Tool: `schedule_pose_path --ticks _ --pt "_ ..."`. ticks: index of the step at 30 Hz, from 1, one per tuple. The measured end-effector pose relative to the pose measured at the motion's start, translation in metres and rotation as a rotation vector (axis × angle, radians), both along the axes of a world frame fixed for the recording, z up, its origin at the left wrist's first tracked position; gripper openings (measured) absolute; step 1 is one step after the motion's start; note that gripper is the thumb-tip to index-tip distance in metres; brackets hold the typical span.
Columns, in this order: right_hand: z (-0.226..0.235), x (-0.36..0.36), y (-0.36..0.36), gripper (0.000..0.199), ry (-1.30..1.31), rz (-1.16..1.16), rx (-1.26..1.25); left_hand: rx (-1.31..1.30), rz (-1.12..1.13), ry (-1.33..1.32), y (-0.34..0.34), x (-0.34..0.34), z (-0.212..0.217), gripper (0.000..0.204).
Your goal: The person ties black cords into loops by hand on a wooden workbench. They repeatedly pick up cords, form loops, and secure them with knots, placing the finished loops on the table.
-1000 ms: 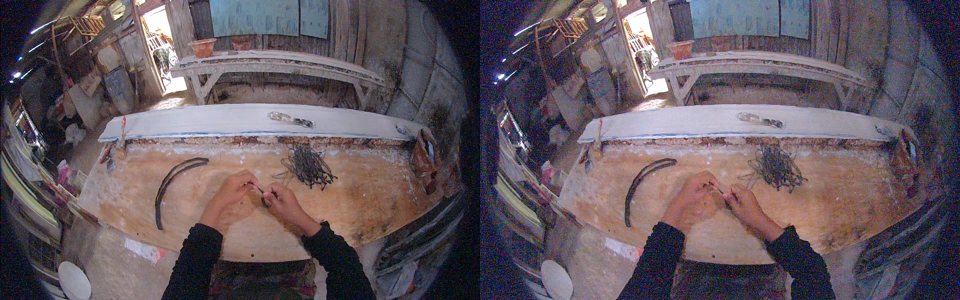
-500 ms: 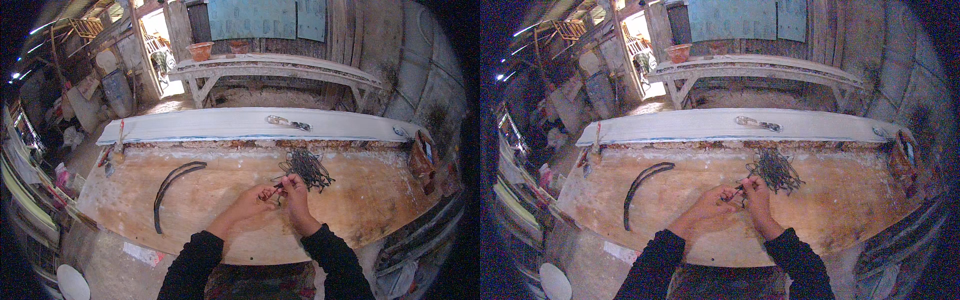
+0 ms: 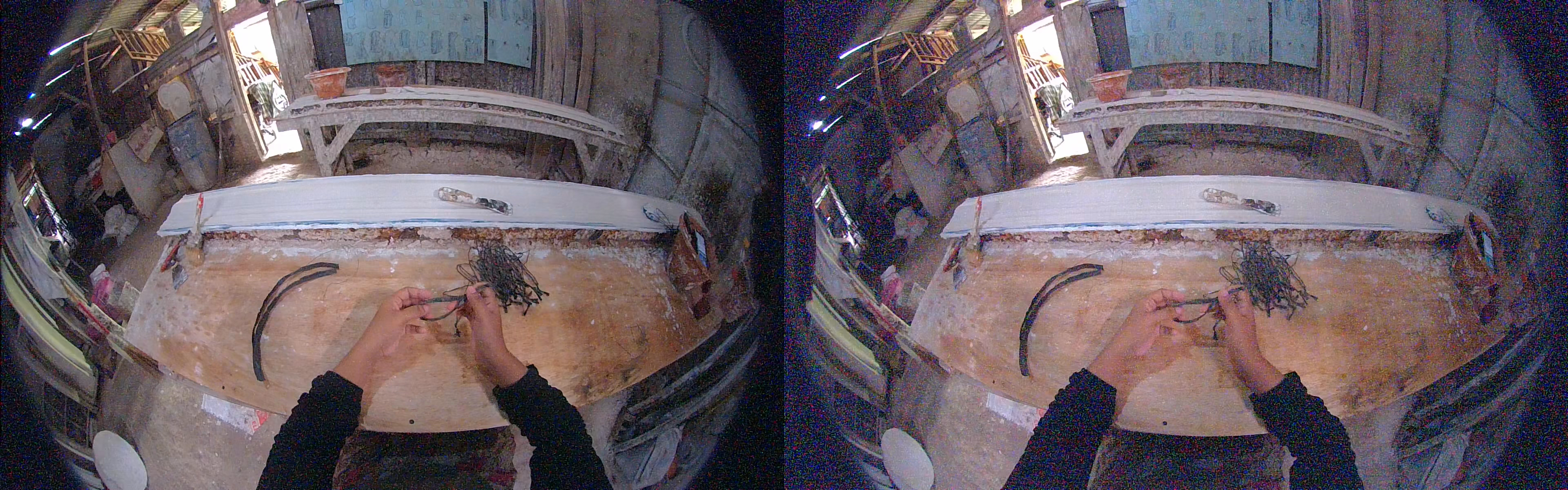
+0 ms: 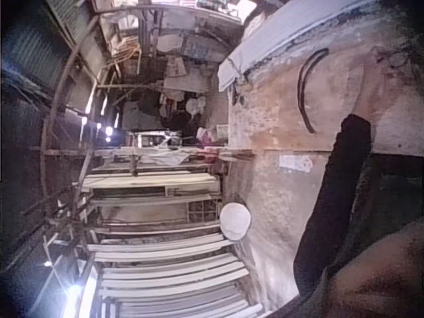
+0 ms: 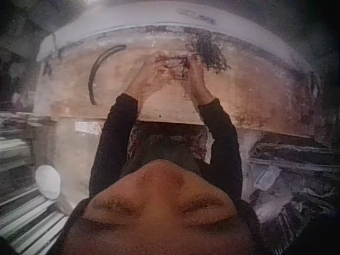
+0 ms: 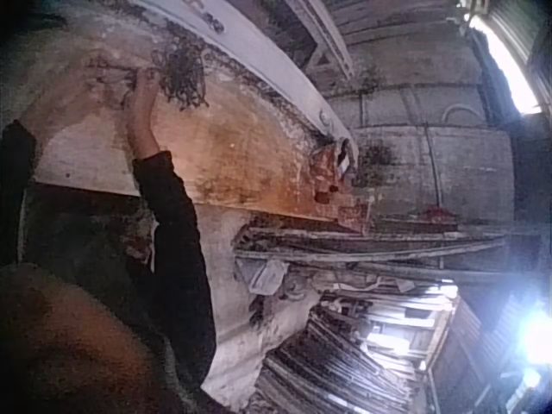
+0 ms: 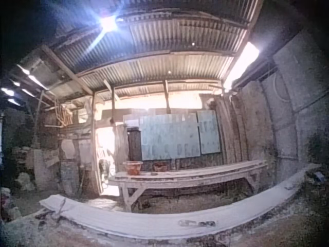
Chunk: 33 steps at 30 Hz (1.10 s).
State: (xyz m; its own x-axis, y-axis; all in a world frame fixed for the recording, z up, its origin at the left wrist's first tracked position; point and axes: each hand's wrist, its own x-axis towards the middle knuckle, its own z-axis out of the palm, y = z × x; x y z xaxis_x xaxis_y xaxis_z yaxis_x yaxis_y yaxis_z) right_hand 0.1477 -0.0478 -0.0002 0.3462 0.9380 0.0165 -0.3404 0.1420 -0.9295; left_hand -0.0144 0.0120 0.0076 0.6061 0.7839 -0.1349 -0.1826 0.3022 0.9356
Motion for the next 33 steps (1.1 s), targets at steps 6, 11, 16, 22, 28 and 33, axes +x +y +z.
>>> schedule_pose_path --ticks 6,11,16,22,28,33 --pt "0.018 -0.004 -0.006 0.017 0.225 0.08 0.125 0.092 0.108 0.159 0.006 -0.001 -0.005 0.017" --pt "0.028 -0.005 -0.014 0.031 0.257 0.359 0.118 0.502 0.276 0.375 0.023 -0.006 -0.027 0.012" --pt "0.031 -0.014 -0.02 0.028 0.167 0.499 0.042 0.329 0.336 0.344 0.045 -0.021 -0.044 0.008" --pt "0.04 -0.014 -0.024 0.014 -0.16 0.498 -0.076 0.162 0.273 0.176 0.029 -0.017 -0.029 0.012" --pt "0.009 -0.003 -0.004 0.007 -0.503 0.106 0.121 0.268 0.066 0.223 0.013 -0.013 -0.008 0.016" --pt "0.002 0.004 0.005 0.013 -0.676 -0.173 0.071 0.366 -0.326 0.23 -0.022 0.0 0.007 0.015"
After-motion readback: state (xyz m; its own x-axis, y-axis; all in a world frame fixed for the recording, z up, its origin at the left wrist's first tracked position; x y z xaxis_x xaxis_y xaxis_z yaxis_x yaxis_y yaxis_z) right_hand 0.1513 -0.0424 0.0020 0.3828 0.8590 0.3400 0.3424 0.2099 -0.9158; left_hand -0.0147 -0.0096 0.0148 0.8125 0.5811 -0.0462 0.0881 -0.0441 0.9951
